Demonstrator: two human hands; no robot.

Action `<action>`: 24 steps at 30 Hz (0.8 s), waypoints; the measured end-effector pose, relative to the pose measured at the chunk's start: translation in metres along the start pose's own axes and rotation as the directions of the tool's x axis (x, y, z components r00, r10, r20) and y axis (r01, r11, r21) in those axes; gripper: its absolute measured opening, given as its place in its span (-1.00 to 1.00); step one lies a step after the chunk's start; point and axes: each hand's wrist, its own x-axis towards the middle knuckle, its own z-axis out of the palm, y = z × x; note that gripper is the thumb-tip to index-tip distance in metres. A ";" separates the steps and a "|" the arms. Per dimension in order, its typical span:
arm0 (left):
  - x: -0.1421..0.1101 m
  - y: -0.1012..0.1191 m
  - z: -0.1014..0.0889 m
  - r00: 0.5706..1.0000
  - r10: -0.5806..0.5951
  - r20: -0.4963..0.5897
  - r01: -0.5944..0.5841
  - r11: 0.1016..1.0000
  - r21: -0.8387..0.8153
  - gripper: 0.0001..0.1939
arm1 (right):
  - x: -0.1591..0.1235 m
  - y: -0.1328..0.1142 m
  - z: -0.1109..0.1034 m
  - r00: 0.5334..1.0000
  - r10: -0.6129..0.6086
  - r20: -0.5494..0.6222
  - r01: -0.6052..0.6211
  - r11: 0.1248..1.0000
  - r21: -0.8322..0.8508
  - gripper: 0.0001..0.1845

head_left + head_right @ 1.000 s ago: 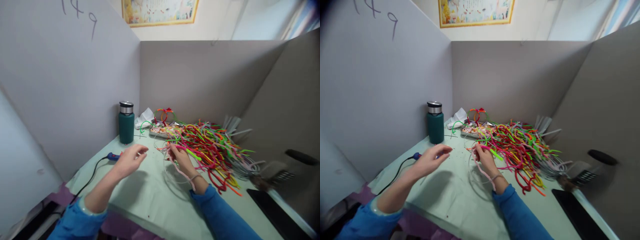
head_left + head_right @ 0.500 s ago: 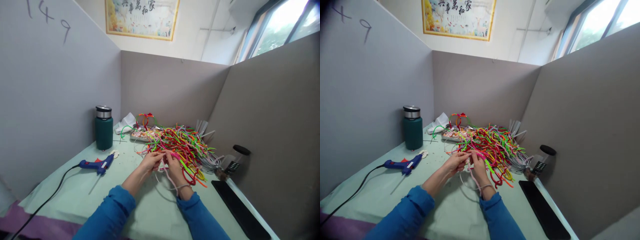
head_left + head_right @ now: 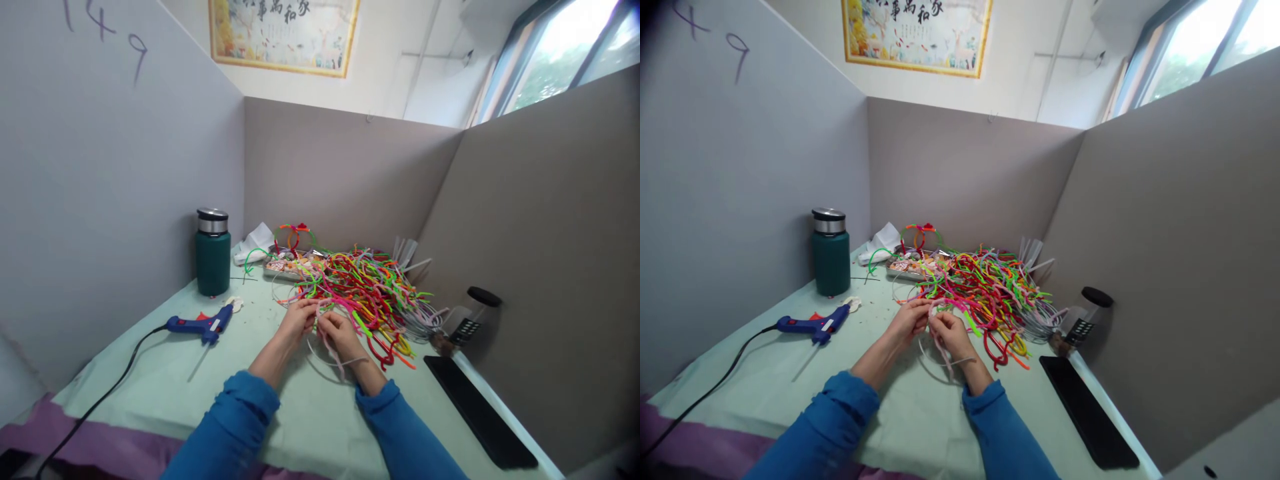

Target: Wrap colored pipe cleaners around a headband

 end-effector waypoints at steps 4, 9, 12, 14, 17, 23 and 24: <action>-0.002 0.000 0.001 1.000 0.007 0.002 -0.007 1.000 0.027 -0.76 | -0.005 -0.005 0.001 1.000 0.014 0.021 -0.015 0.999 0.029 -0.69; -0.003 -0.003 0.007 0.999 0.046 -0.006 -0.045 0.993 0.111 -0.73 | -0.009 -0.015 0.001 0.999 0.038 -0.008 -0.037 0.995 0.090 -0.70; -0.001 -0.006 0.010 0.995 0.101 -0.027 -0.095 0.980 0.176 -0.71 | -0.009 -0.016 0.003 0.999 0.025 -0.039 -0.021 0.995 0.098 -0.71; 0.001 -0.008 0.010 0.988 0.150 -0.047 -0.137 0.968 0.212 -0.71 | -0.008 -0.014 0.005 0.998 0.013 -0.053 -0.008 0.996 0.087 -0.70; 0.004 -0.011 0.008 0.976 0.205 -0.076 -0.180 0.952 0.248 -0.72 | -0.005 -0.010 0.006 0.997 0.001 -0.074 0.004 0.998 0.067 -0.69; 0.008 -0.015 0.002 0.969 0.218 -0.117 -0.180 0.945 0.273 -0.71 | -0.008 -0.017 0.003 0.972 -0.112 -0.209 0.102 0.993 -0.060 -0.72; 0.008 -0.015 0.001 0.971 0.210 -0.116 -0.173 0.947 0.270 -0.71 | -0.009 -0.018 0.002 0.962 -0.144 -0.230 0.124 0.987 -0.098 -0.74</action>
